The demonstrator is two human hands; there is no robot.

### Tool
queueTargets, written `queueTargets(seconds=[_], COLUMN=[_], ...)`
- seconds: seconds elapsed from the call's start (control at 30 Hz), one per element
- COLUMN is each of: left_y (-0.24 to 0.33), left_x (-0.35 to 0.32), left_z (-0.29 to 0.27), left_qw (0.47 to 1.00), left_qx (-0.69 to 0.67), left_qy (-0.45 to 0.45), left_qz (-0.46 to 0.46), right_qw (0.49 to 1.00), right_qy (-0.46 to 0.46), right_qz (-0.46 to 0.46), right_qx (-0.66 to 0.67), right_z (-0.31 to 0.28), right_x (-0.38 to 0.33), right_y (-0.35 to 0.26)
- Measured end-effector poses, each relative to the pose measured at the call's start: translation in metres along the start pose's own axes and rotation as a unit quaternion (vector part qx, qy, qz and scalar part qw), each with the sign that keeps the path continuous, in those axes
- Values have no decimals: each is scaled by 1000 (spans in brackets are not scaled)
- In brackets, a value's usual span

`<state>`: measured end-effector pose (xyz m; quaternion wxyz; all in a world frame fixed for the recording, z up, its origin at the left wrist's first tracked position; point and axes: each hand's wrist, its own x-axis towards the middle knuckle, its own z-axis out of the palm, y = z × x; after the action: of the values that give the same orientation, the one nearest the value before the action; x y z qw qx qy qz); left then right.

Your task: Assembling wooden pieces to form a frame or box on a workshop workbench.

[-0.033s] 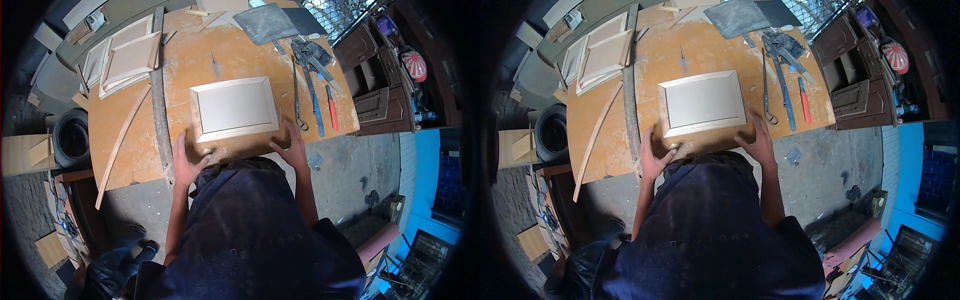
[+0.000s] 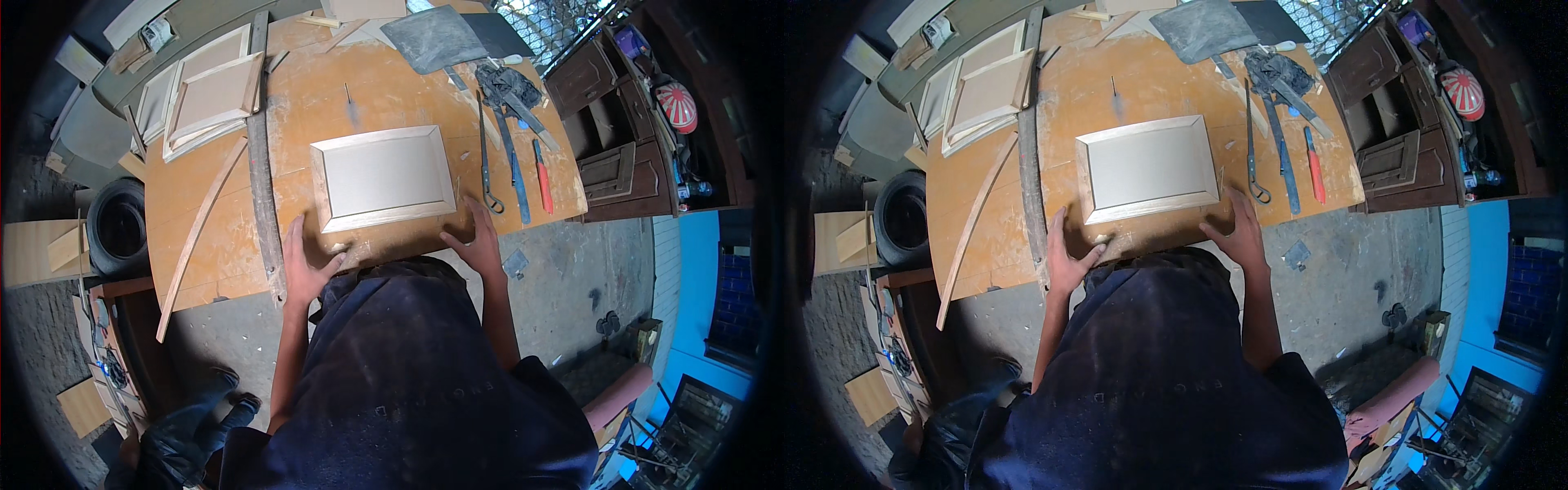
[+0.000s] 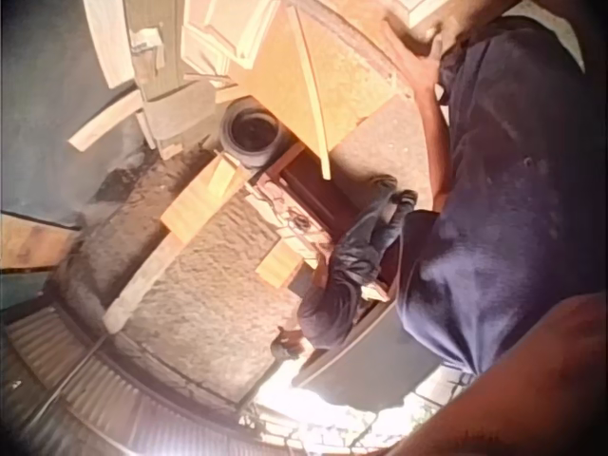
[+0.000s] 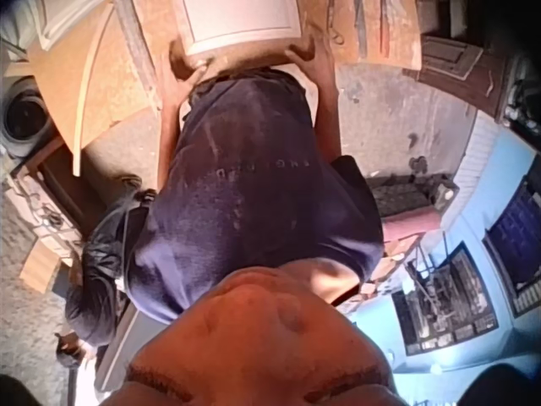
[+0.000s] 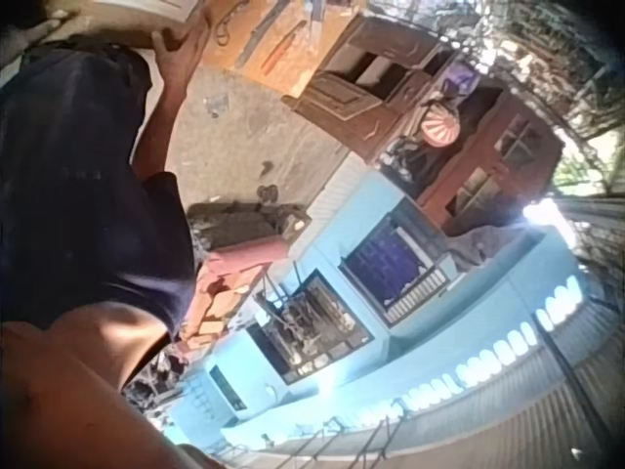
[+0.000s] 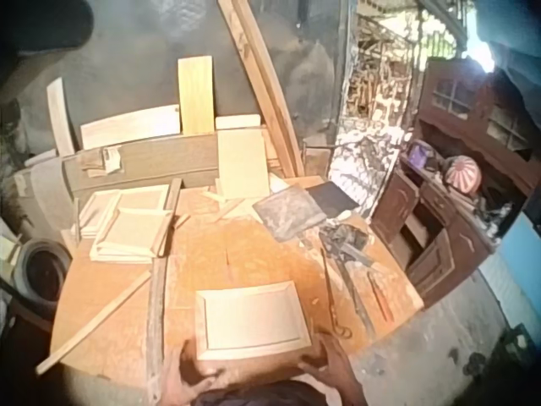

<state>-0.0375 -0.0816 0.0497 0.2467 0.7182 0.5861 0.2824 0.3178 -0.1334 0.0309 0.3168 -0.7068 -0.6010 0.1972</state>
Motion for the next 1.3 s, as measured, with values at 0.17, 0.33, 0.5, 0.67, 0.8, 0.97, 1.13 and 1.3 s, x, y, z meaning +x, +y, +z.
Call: queueTargets(seconds=[0.17, 0.33, 0.5, 0.67, 0.8, 0.97, 1.13, 1.3], left_y=[0, -2, -10, 9, 13, -19, 5, 12], left_x=[3, 20, 48, 92, 116, 105, 95, 150], left_z=[-1, 4, 16, 19, 16, 4, -8, 23], left_qw=[1000, 999, 993, 988, 977, 976, 988, 990], left_qx=[11, -28, -37, 35, 50, 74, 30, 50], left_qy=[-12, 12, 36, 22, -56, -25, -144, -133], left_qz=[0, -33, -104, -149, -199, -202, -50, 2], right_qw=[1000, 998, 997, 994, 987, 981, 990, 953], right_qy=[8, 39, 53, 64, 3, -1, -60, -272], right_qz=[7, 20, 31, 87, 136, 193, -49, -24], right_qx=[-1, 40, 38, -21, -91, -13, -115, -134], right_z=[1, 9, 27, 46, 42, 25, 26, 27], right_x=[5, 18, 39, 71, 93, 84, 53, 68], right_y=[-2, 1, 15, 5, 0, 8, -6, -30])
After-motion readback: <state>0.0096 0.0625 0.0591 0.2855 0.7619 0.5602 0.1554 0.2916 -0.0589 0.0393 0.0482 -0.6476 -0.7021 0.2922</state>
